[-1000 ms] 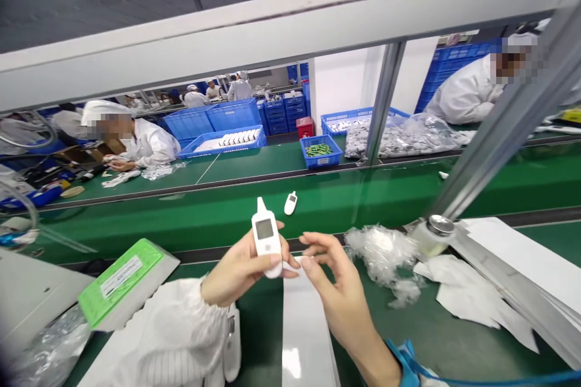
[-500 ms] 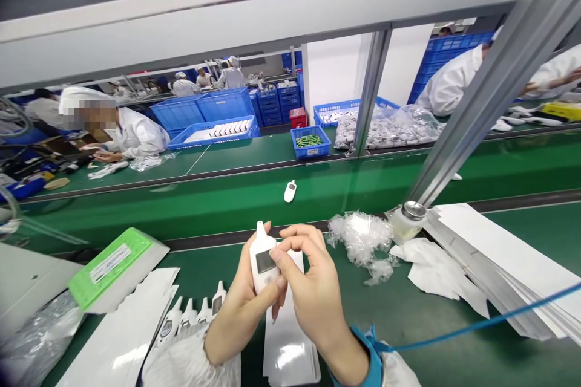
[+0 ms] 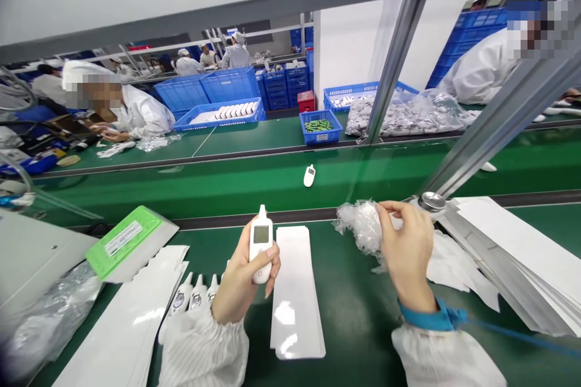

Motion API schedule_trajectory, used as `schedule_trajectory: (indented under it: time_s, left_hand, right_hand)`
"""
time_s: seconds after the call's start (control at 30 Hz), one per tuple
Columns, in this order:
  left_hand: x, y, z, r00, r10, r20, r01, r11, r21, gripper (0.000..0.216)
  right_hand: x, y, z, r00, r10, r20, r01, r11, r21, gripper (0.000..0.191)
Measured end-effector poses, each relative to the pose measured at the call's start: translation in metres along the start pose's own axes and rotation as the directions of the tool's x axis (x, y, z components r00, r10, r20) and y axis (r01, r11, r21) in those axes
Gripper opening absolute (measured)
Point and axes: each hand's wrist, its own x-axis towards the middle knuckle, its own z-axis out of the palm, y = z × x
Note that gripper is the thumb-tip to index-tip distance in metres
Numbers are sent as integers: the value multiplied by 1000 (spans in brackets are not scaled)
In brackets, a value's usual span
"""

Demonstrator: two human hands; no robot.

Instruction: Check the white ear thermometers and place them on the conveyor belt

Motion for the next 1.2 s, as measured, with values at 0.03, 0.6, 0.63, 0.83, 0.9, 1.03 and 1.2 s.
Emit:
schedule_trajectory:
  time_s: [0.03, 0.6, 0.63, 0.83, 0.9, 1.03, 1.2]
  left_hand:
    - [-1, -2, -2, 1000, 0, -27, 0, 1000, 2, 74]
    - [-1, -88, -22, 958, -99, -268, 101, 995, -5, 69]
    - [-1, -91, -22, 962, -97, -256, 103, 995, 11, 68]
    - [1, -102, -29, 977, -51, -206, 66, 995, 68, 64]
    - [1, -104, -30, 979, -45, -198, 61, 995, 75, 64]
    - [1, -105, -29, 980, -40, -193, 58, 994, 88, 63]
    - [1, -101, -27, 979, -53, -195, 73, 993, 95, 65]
  right_hand:
    - [5, 18, 5, 997, -57, 51, 59, 997, -51, 27]
    - [-137, -42, 17, 716, -306, 627, 72, 926, 370, 9]
    - [-145, -40, 20, 718, -290, 633, 51, 928, 368, 9]
    - [-151, -36, 25, 711, -257, 654, 7, 933, 359, 10]
    - [-149, -37, 26, 705, -247, 665, -7, 935, 355, 11]
    - [-148, -39, 27, 694, -223, 685, -30, 941, 338, 11]
    - [-147, -40, 27, 685, -204, 699, -48, 945, 323, 10]
